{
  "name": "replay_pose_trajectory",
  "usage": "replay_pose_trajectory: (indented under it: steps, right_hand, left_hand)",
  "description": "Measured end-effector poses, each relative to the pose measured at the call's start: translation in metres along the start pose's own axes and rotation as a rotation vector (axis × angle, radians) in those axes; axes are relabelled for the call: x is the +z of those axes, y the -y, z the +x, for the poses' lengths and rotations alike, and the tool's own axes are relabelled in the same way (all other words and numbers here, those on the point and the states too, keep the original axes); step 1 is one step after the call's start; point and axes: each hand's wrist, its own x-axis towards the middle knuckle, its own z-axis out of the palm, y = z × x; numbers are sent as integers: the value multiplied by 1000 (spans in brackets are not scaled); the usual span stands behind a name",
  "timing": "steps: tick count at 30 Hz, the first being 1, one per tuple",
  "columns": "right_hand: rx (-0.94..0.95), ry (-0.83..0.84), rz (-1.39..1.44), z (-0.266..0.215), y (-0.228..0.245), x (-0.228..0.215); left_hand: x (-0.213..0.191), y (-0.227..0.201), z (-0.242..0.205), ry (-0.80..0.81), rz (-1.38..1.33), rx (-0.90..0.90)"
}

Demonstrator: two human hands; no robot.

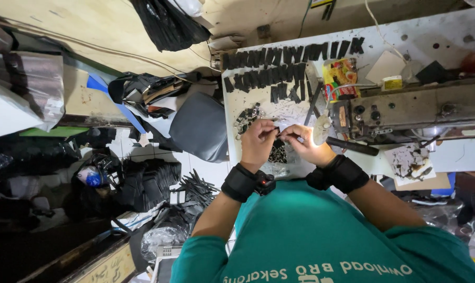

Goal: Sorting and bagging small metal hardware studs on a workshop table

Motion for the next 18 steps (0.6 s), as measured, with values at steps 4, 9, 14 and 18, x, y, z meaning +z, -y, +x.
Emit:
replay_pose_trajectory:
  steps: [4,9,14,18]
  right_hand:
    - [140,-24,96,-8,-15,-1]
    - [297,-143,307,-18,-30,2]
    - [353,-153,353,-17,-30,4]
    - [270,-167,278,3,-3,1]
  left_hand:
    - [3,4,0,70,-96,-55]
    - [6,-11,-8,123,-284,-130]
    - [13,4,-3,102,-372,-71]
    - [14,-1,1,94,-376,-4]
